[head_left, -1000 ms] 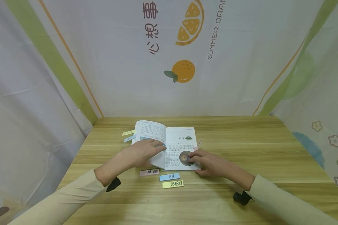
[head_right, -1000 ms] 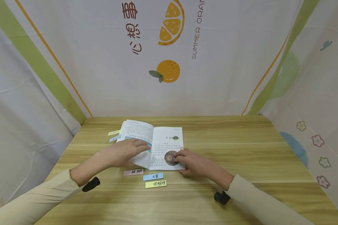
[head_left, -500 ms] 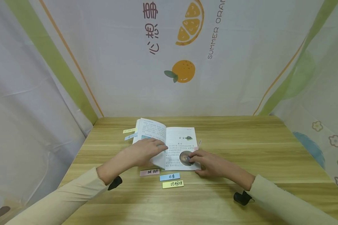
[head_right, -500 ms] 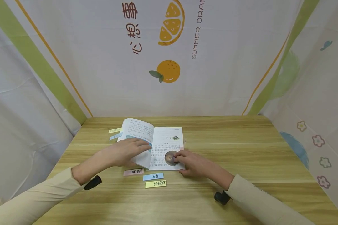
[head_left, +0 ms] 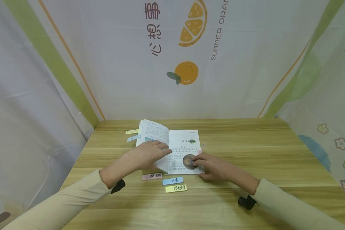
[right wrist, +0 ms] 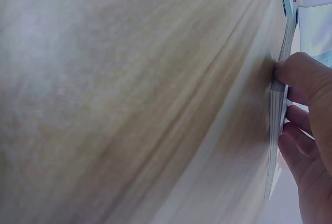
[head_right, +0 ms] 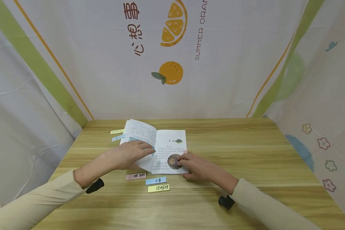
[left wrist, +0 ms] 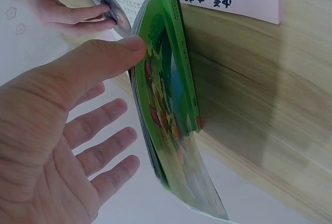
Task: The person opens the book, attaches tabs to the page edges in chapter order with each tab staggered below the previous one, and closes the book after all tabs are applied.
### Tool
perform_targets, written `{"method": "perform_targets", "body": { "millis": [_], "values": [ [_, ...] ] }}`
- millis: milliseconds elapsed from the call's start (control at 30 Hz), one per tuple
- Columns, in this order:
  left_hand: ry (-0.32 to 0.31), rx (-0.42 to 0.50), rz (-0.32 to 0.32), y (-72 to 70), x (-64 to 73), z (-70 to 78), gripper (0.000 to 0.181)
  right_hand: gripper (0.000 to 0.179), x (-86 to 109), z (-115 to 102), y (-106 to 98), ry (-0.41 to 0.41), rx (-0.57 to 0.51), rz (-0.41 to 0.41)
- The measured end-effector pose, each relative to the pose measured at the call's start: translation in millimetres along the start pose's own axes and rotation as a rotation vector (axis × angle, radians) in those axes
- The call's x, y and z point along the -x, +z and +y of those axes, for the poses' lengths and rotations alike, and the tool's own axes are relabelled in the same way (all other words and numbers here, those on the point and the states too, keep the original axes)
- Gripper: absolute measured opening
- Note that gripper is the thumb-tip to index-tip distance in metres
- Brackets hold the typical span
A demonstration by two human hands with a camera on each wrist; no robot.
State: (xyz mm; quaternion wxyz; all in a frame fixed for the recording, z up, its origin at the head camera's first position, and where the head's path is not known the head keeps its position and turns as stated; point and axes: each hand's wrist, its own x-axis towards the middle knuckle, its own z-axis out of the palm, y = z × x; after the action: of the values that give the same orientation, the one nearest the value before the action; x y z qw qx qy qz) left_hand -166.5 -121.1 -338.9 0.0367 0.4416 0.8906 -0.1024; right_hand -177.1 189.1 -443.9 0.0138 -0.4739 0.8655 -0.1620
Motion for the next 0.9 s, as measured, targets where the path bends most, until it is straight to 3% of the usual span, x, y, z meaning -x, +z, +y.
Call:
{"method": "perform_targets", "body": {
  "millis": [900],
  "values": [
    [0.015,-0.053,0.029,-1.1,-3.5,5.0,0.071,0.038,-0.1,-0.4,-0.2,-0.016,-0.01,0.015]
  ]
}}
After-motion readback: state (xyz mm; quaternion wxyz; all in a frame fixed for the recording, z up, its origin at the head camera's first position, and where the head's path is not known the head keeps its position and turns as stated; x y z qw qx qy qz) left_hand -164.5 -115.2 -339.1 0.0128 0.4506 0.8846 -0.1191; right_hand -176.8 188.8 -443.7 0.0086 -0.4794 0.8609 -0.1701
